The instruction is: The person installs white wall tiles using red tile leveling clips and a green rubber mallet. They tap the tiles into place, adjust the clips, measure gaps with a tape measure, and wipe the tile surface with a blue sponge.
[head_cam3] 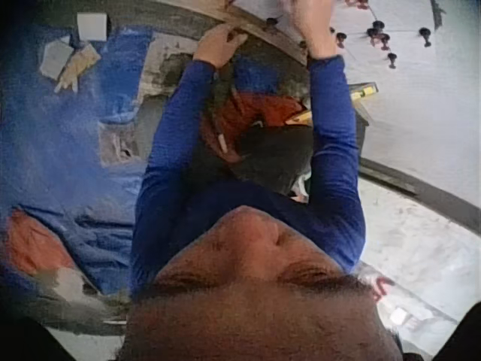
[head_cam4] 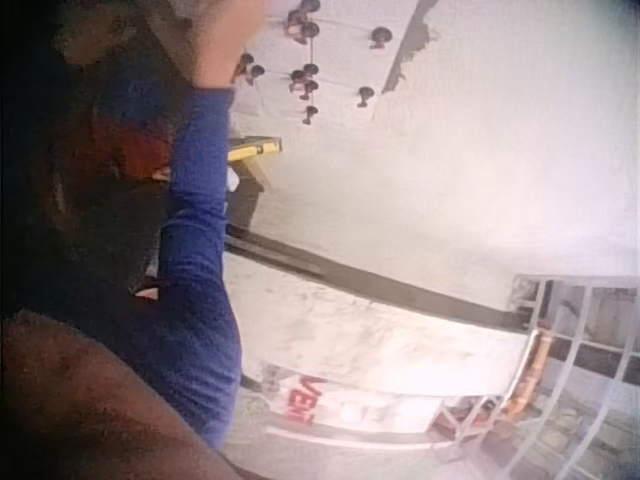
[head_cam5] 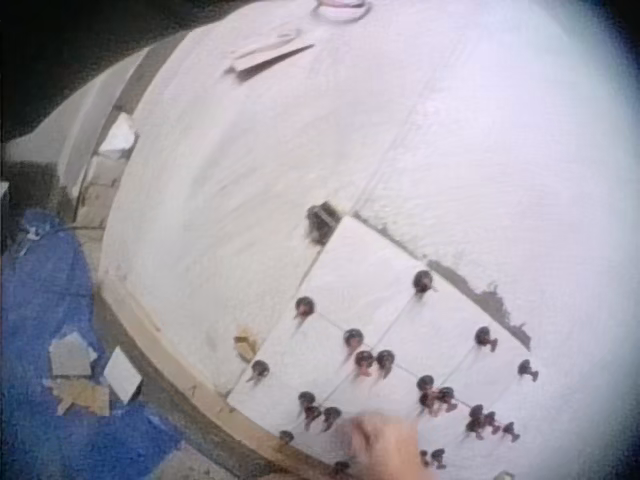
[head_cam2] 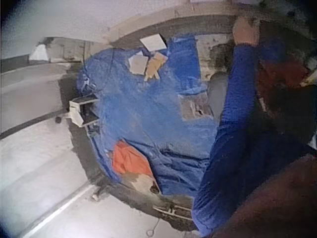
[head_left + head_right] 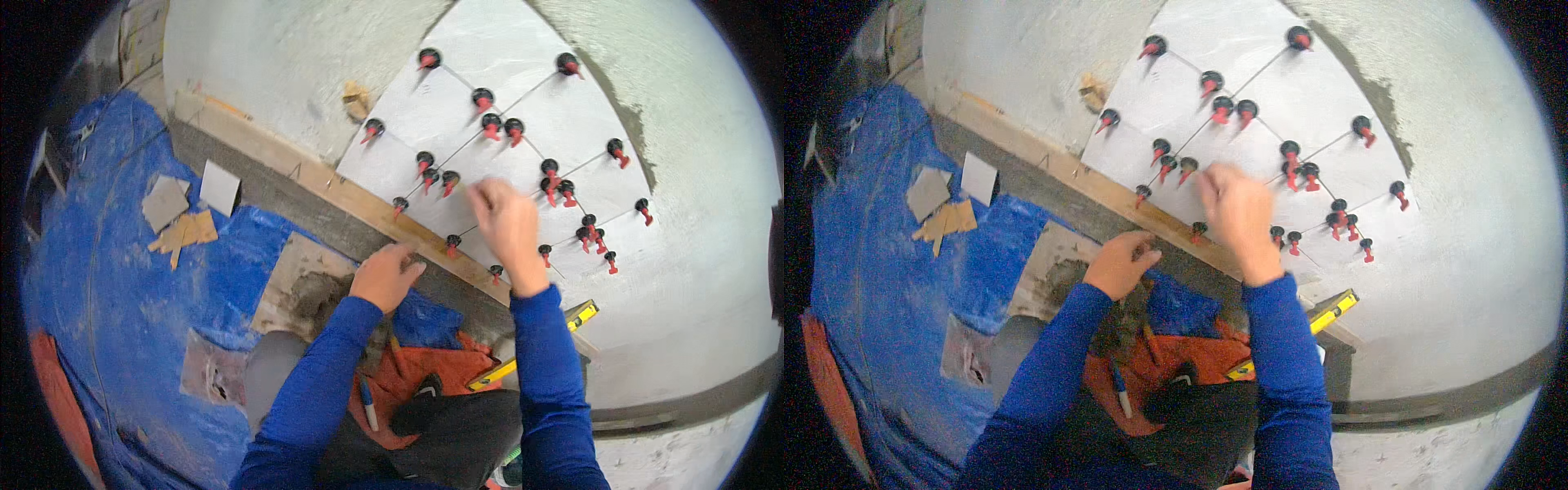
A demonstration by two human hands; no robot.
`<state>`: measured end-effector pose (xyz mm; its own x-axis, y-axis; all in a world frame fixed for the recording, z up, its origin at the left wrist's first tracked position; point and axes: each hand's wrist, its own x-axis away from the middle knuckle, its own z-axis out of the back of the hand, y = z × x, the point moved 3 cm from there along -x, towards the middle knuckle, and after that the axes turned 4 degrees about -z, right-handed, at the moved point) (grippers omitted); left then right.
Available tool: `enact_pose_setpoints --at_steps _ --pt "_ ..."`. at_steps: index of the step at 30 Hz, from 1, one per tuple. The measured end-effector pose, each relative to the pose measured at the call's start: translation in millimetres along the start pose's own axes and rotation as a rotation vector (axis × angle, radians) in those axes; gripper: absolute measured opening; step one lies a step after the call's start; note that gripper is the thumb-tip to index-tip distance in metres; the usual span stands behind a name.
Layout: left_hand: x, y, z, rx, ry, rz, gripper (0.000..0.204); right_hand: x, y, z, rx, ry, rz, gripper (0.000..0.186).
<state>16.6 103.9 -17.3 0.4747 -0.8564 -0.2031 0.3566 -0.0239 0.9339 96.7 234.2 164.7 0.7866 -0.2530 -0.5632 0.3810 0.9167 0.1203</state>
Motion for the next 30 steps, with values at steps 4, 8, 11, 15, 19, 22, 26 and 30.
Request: enact_pose_setpoints --at_steps 4,8,11,15,19,22,26,30 --pt "-2 20 13 0.252 0.236 -0.237 0.035 67 -20 2 -0.196 -0.268 -0.098 0.015" --pt "4 32 4 0.08 0.111 -0.396 0.013 105 -21 -7 -0.476 -0.336 -0.266 0.017" --pt "10 32 -5 0.026 0.049 -0.417 0.011 122 -15 -5 -0.575 -0.396 -0.373 0.019" --pt "8 27 -7 -0.009 0.044 -0.37 0.011 130 9 22 -0.506 -0.241 -0.42 0.018" --pt "8 7 -1 -0.185 0.035 -0.168 0.016 144 48 53 -0.573 0.132 -0.667 0.018" --pt "15 -11 -11 -0.38 -0.143 -0.087 0.02 156 63 59 -0.602 0.272 -0.75 0.017" --pt "35 -36 -35 -0.624 -0.5 -0.013 0.024 168 65 61 -0.483 0.328 -0.678 0.016" --pt "51 -45 -59 -0.67 -0.608 -0.11 0.028 177 65 63 -0.54 0.255 -0.741 0.016"
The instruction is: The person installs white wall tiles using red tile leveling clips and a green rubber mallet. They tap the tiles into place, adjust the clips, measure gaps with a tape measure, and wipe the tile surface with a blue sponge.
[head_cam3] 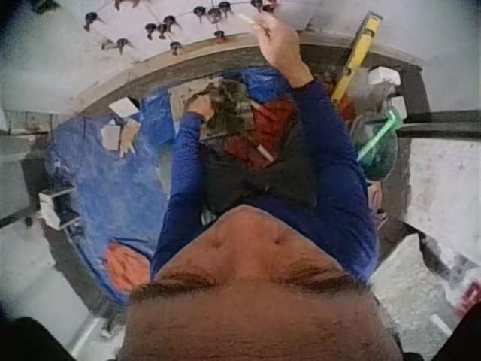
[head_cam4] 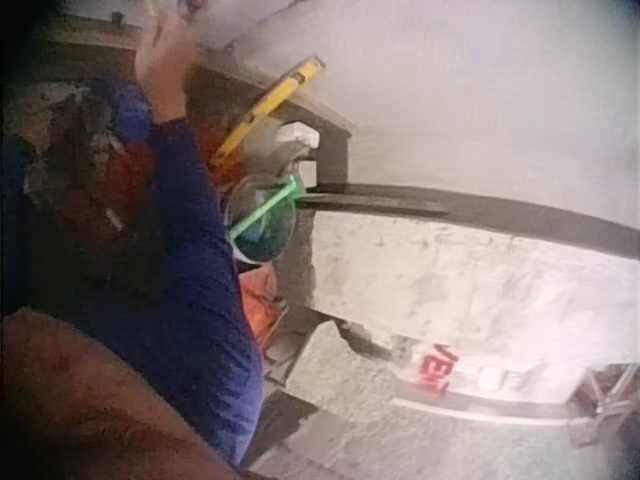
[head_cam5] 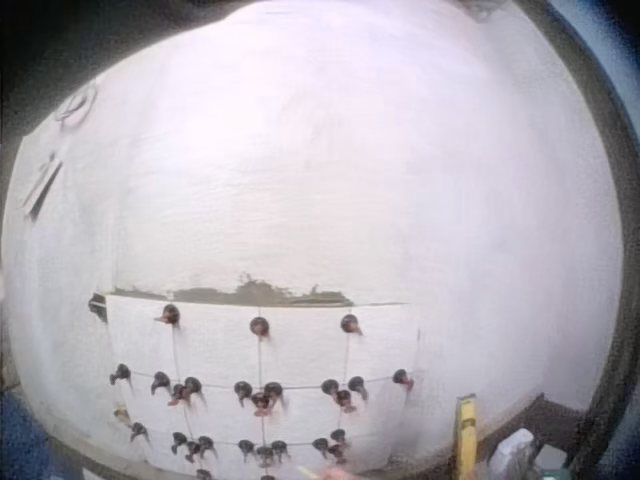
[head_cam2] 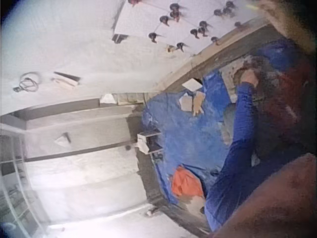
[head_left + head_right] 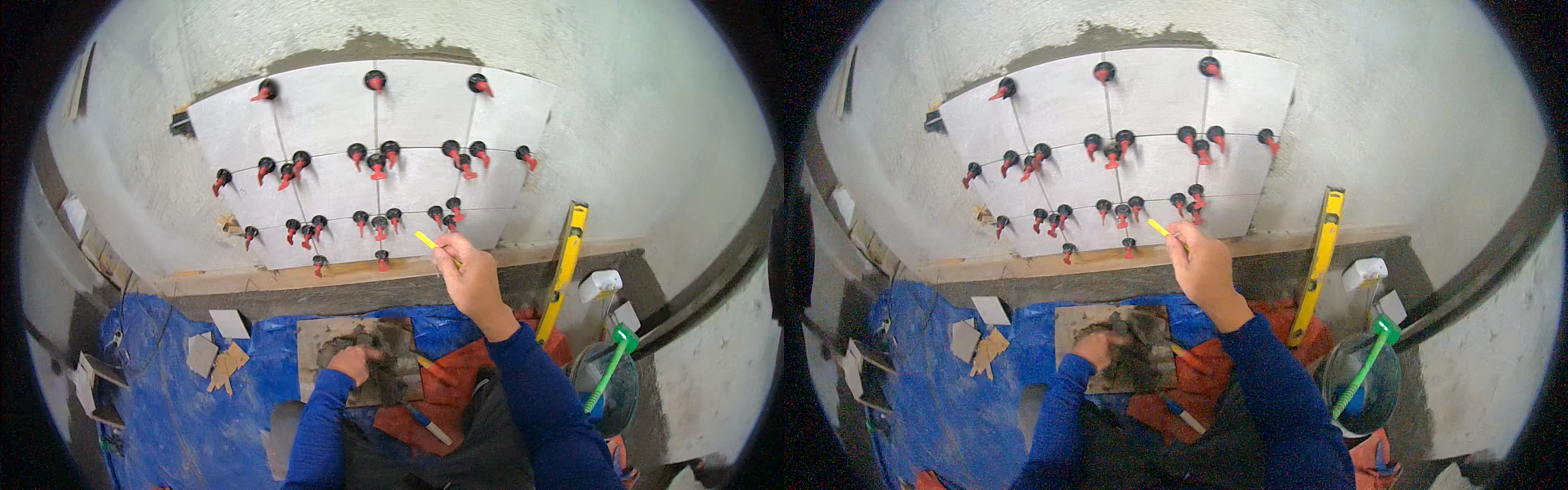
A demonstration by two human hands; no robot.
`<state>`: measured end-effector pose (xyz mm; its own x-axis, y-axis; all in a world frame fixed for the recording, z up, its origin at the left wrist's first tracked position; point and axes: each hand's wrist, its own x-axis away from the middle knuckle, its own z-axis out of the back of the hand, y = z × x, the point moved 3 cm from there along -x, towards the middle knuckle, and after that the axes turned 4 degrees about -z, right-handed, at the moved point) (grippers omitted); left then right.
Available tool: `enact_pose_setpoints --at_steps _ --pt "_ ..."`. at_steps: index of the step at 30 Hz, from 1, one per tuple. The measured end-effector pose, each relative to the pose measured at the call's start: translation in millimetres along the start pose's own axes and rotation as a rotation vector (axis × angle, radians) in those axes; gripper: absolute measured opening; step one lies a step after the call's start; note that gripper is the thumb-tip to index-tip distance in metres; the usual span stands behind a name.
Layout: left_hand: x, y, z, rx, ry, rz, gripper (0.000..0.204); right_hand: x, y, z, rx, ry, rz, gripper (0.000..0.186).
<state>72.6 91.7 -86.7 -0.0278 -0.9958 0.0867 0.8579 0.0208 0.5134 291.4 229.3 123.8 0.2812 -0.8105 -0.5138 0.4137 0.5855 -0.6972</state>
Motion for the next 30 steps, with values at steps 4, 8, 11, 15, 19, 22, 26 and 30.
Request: enact_pose_setpoints --at_steps 4,8,11,15,19,22,26,30 --pt "7 9 -5 -0.021 0.167 -0.106 0.032 3 0 13 -0.048 0.059 0.007 0.016" --pt "3 3 -4 0.083 0.032 -0.058 0.022 5 6 27 -0.05 0.096 0.017 0.014" --pt "1 5 0 0.15 0.091 -0.12 0.017 3 17 40 0.011 0.134 -0.007 0.012" --pt "-1 16 2 0.253 0.161 -0.132 0.014 -2 36 56 0.061 0.217 -0.066 0.01" --pt "-2 27 9 0.31 0.22 -0.094 0.012 -1 53 65 0.075 0.289 -0.03 0.011" --pt "-2 33 12 0.304 0.32 -0.107 0.016 0 63 70 0.099 0.351 -0.003 0.01" --pt "-7 32 6 0.232 0.284 -0.072 0.011 0 73 77 0.093 0.298 -0.138 0.011" --pt "-9 23 -10 0.207 0.184 -0.048 0.01 2 71 80 0.058 0.288 -0.174 0.011"
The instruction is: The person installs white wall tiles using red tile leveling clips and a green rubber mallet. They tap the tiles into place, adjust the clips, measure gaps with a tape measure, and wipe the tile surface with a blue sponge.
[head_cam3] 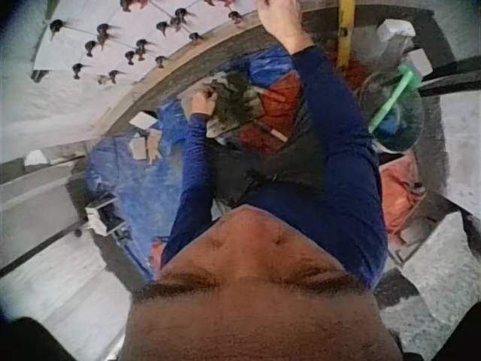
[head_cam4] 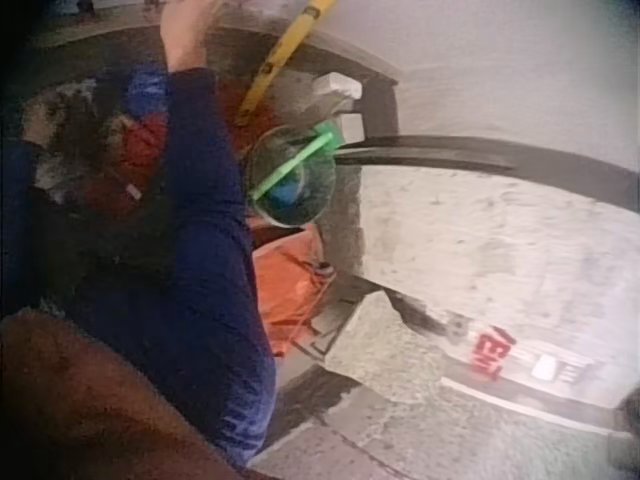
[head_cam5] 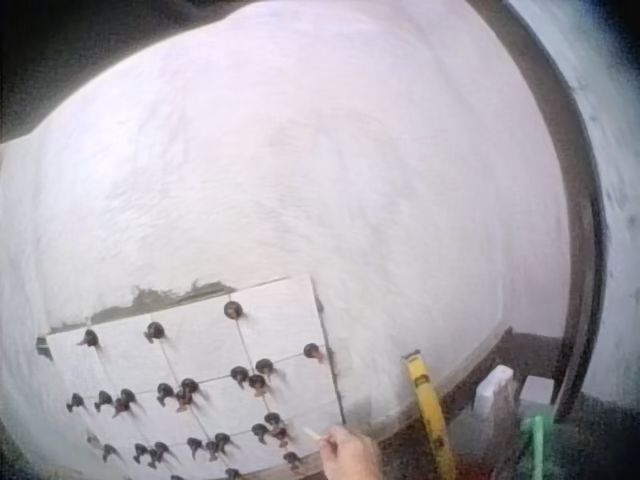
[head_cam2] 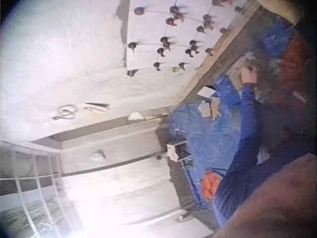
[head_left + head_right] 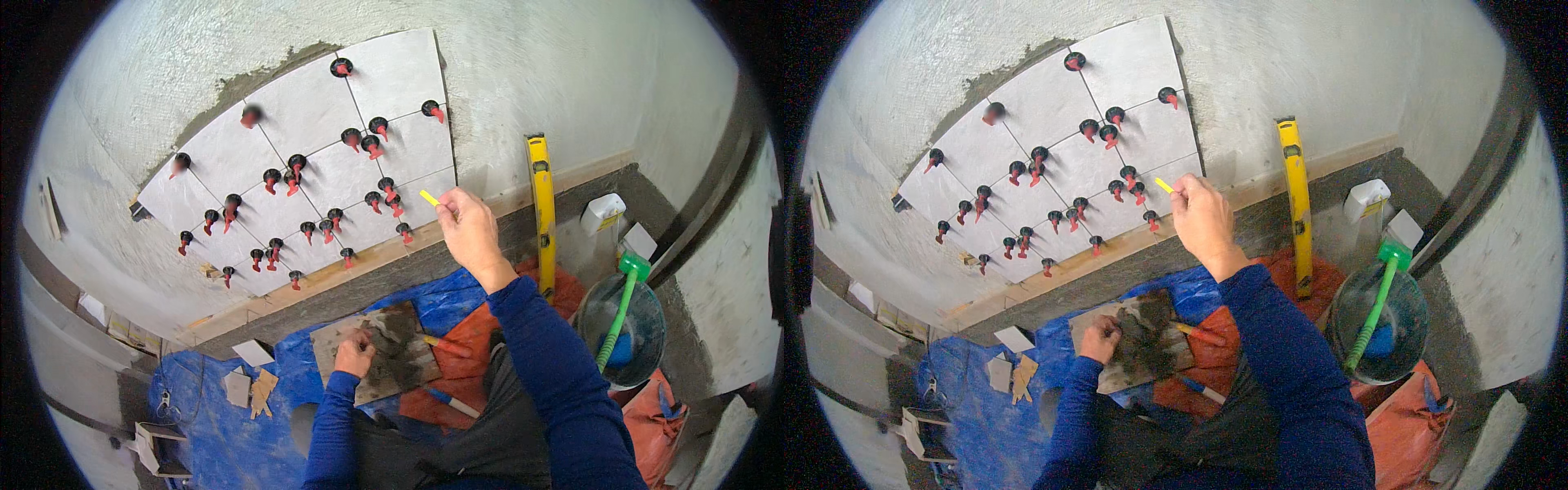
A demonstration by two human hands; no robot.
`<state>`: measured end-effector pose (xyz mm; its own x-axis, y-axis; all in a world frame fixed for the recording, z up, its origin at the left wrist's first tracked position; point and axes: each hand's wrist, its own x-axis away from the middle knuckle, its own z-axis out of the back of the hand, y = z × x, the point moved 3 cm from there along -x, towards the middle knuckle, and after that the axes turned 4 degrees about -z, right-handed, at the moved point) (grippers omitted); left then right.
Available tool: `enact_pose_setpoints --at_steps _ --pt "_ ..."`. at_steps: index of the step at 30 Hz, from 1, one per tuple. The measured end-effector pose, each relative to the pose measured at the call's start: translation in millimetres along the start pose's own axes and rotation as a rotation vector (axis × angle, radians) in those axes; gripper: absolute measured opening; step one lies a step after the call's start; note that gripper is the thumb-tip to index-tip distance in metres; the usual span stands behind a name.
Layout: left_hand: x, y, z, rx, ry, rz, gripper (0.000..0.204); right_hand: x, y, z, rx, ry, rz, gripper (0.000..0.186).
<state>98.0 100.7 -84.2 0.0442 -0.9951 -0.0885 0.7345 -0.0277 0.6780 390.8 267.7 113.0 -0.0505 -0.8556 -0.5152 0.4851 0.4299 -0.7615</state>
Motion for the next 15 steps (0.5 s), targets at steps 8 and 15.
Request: enact_pose_setpoints --at_steps 8,15 --pt "13 -18 -20 -0.142 -0.091 -0.059 0.027 -2 -7 -2 -0.031 0.05 0.068 0.011" --pt "20 -34 -43 -0.211 -0.263 0.012 0.025 -10 -8 17 -0.089 0.082 0.07 0.011"
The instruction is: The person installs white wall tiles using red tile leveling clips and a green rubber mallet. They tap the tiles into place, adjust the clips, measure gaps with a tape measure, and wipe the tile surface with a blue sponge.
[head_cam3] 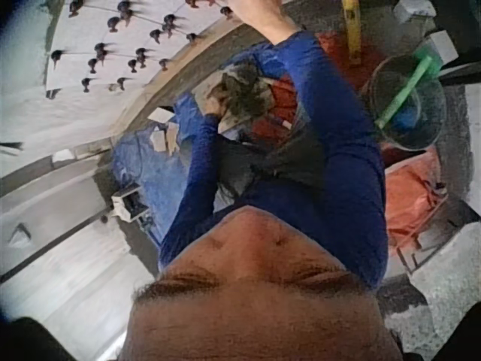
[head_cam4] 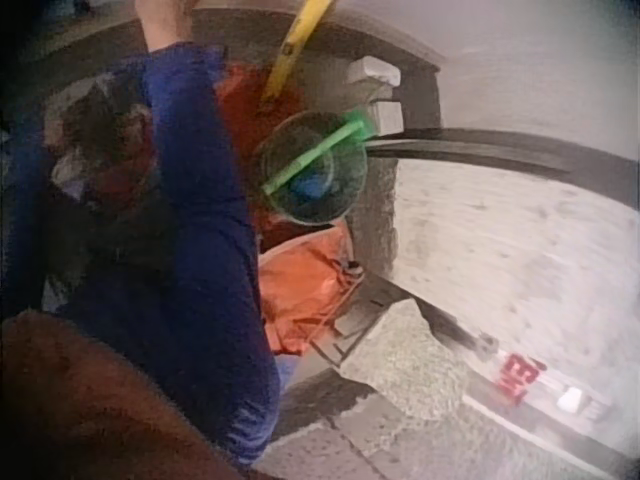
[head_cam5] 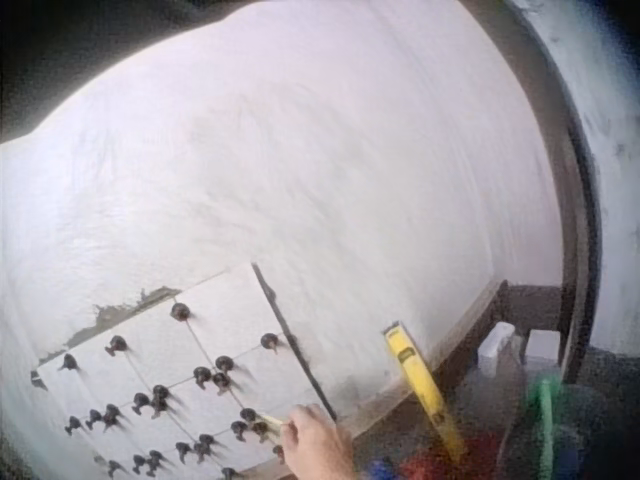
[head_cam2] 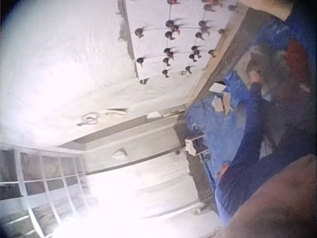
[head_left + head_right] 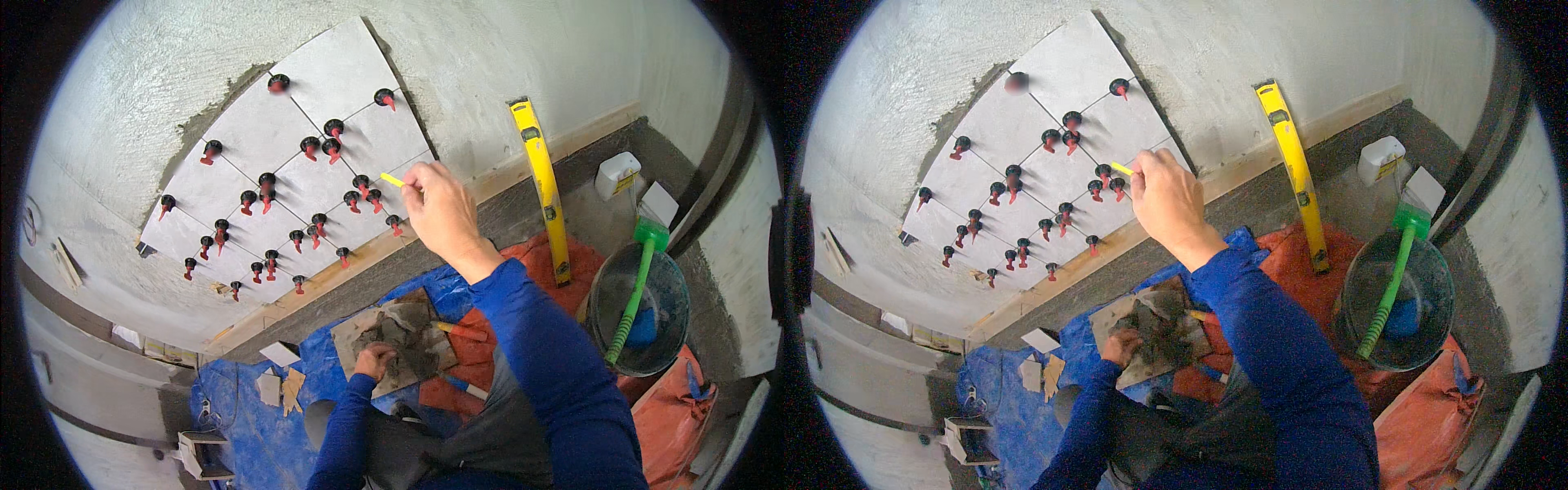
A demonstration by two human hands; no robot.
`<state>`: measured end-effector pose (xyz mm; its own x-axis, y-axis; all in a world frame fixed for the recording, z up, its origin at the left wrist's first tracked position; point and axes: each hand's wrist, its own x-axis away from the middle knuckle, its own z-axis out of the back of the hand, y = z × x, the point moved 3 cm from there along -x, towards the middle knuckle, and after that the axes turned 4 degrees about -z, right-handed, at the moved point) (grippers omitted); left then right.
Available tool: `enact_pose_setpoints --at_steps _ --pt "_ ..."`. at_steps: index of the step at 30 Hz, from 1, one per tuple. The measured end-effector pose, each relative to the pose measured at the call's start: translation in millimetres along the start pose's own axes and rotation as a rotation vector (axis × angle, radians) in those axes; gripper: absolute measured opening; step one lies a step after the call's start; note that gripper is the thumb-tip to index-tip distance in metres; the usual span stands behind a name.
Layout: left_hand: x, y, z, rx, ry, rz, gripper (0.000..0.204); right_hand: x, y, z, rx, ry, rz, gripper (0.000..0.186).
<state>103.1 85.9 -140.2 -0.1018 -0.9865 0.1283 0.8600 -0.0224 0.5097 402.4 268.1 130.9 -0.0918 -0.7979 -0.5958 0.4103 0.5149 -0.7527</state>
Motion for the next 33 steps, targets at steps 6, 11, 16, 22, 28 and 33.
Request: enact_pose_setpoints --at_steps 6,11,16,22,28,33 --pt "-4 18 -18 0.0 -0.092 0.053 0.037 -3 0 33 0.025 0.084 0.016 0.011" --pt "-10 21 -25 -0.037 -0.191 0.161 0.049 16 29 31 0.236 -0.289 -0.114 0.009" --pt "-13 19 -19 -0.008 -0.068 0.118 0.052 38 67 16 0.547 -0.639 -0.163 0.016" --pt "-10 24 -15 0.085 -0.089 0.107 0.049 33 76 24 0.515 -0.543 -0.186 0.012" --pt "-7 27 -7 0.094 -0.113 0.083 0.052 35 64 23 0.465 -0.52 -0.153 0.01" --pt "-2 44 7 0.056 -0.081 0.091 0.049 32 48 11 0.35 -0.419 -0.134 0.012"
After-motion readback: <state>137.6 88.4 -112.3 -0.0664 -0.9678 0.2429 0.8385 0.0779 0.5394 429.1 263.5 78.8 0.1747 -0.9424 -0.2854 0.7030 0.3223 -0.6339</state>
